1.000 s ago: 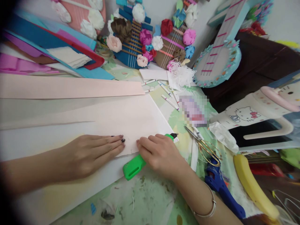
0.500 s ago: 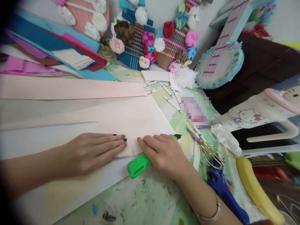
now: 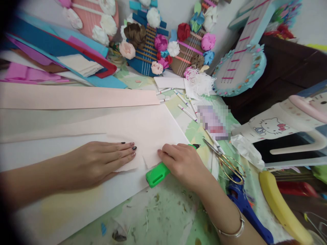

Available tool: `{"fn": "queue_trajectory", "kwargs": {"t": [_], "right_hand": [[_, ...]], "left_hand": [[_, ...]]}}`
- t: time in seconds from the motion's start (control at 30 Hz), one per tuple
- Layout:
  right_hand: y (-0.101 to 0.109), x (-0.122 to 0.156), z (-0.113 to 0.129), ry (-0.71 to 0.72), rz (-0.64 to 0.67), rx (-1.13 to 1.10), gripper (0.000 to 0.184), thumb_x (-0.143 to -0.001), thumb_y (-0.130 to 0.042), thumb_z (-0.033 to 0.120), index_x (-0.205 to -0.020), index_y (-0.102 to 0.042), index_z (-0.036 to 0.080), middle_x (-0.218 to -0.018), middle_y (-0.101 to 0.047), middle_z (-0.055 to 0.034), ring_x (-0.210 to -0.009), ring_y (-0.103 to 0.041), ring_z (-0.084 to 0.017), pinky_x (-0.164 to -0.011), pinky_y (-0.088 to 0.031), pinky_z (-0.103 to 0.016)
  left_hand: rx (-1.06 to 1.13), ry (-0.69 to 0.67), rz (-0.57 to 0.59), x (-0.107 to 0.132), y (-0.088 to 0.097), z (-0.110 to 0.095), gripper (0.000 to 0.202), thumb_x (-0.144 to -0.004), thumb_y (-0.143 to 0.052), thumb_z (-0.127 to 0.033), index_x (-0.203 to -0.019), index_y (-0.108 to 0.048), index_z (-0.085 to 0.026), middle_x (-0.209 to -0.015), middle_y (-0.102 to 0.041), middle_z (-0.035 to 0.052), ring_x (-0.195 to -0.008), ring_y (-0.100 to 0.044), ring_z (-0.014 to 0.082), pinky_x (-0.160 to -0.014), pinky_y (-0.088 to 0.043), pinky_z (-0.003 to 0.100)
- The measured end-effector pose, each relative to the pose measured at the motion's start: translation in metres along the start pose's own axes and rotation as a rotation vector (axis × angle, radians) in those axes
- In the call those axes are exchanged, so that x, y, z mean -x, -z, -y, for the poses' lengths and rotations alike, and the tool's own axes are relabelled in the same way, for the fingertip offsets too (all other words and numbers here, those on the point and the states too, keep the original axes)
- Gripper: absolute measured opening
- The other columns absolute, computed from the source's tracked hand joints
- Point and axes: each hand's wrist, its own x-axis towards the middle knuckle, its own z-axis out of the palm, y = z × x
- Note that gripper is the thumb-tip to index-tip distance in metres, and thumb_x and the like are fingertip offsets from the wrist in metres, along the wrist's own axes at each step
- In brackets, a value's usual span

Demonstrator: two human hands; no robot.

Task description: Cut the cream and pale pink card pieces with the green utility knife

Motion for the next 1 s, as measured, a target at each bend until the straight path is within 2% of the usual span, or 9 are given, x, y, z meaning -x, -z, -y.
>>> {"fn": "queue_trajectory", "kwargs": {"t": [0.13, 0.23, 0.33, 0.4, 0.5, 0.57, 0.7, 1.0], "right_hand": [[0.001, 0.0, 0.001, 0.014, 0.021, 0.006, 0.024, -0.095, -0.042, 0.012, -0.092, -0.066, 0.012, -0.076, -0.064, -0.0059, -0.058, -0.051, -0.013, -0.052, -0.034, -0.028], [0.004, 0.002, 0.003, 0.006, 0.041, -0.017, 0.021, -0.09, -0.05, 0.019, -0.1, -0.067, 0.01, -0.082, -0.067, -0.008, -0.058, -0.053, -0.014, -0.052, -0.037, -0.03], [0.008, 0.004, 0.004, -0.053, 0.056, -0.077, 0.039, -0.086, -0.056, 0.03, -0.121, -0.061, 0.012, -0.106, -0.069, -0.0123, -0.07, -0.063, -0.017, -0.059, -0.044, -0.031], [0.01, 0.004, 0.004, -0.1, 0.106, -0.118, 0.049, -0.085, -0.059, 0.034, -0.13, -0.055, 0.015, -0.124, -0.065, -0.0127, -0.078, -0.067, -0.018, -0.064, -0.048, -0.031], [0.012, 0.003, 0.003, -0.153, 0.244, -0.157, 0.064, -0.078, -0.064, 0.04, -0.137, -0.05, 0.018, -0.136, -0.057, -0.0109, -0.081, -0.07, -0.02, -0.065, -0.051, -0.031], [0.013, 0.003, 0.001, -0.17, 0.309, -0.177, 0.069, -0.073, -0.066, 0.038, -0.138, -0.049, 0.021, -0.138, -0.054, -0.0087, -0.087, -0.071, -0.021, -0.067, -0.053, -0.032], [0.014, 0.002, -0.002, -0.19, 0.353, -0.219, 0.07, -0.072, -0.066, 0.028, -0.139, -0.048, 0.023, -0.139, -0.053, -0.0054, -0.099, -0.069, -0.023, -0.074, -0.055, -0.032], [0.015, 0.001, -0.008, -0.204, 0.385, -0.294, 0.066, -0.073, -0.065, 0.023, -0.137, -0.05, 0.025, -0.137, -0.054, -0.0039, -0.109, -0.065, -0.023, -0.083, -0.055, -0.033]], "left_hand": [[-0.012, 0.002, 0.002, 0.0, 0.0, 0.0, 0.032, -0.093, -0.042, -0.008, -0.119, -0.06, -0.002, -0.118, -0.066, 0.0169, -0.117, -0.059, 0.0266, -0.095, -0.052, 0.038], [0.013, 0.024, -0.067, -0.002, 0.0, -0.001, 0.029, -0.092, -0.049, -0.015, -0.116, -0.061, -0.003, -0.114, -0.068, 0.016, -0.111, -0.063, 0.0272, -0.091, -0.055, 0.04], [0.036, 0.08, -0.104, -0.004, 0.0, -0.002, 0.035, -0.091, -0.053, -0.026, -0.118, -0.06, -0.004, -0.118, -0.066, 0.0176, -0.115, -0.06, 0.0286, -0.096, -0.052, 0.043], [0.065, 0.106, -0.056, -0.004, 0.001, -0.002, 0.044, -0.091, -0.052, -0.032, -0.123, -0.057, -0.002, -0.123, -0.062, 0.0211, -0.121, -0.055, 0.0316, -0.099, -0.048, 0.047], [0.116, 0.133, 0.046, -0.003, 0.004, 0.0, 0.053, -0.09, -0.05, -0.038, -0.128, -0.053, 0.0, -0.129, -0.056, 0.0241, -0.125, -0.051, 0.034, -0.102, -0.044, 0.049], [0.134, 0.137, 0.091, -0.002, 0.006, 0.001, 0.055, -0.09, -0.05, -0.039, -0.13, -0.052, 0.0, -0.132, -0.054, 0.0239, -0.126, -0.05, 0.0335, -0.103, -0.043, 0.048], [0.172, 0.133, 0.149, 0.0, 0.009, 0.005, 0.057, -0.09, -0.051, -0.038, -0.133, -0.05, -0.001, -0.134, -0.052, 0.0225, -0.128, -0.048, 0.0324, -0.106, -0.041, 0.046], [0.231, 0.142, 0.175, 0.001, 0.012, 0.008, 0.06, -0.084, -0.055, -0.037, -0.133, -0.049, -0.003, -0.137, -0.05, 0.0228, -0.128, -0.048, 0.0316, -0.107, -0.04, 0.045]]}}
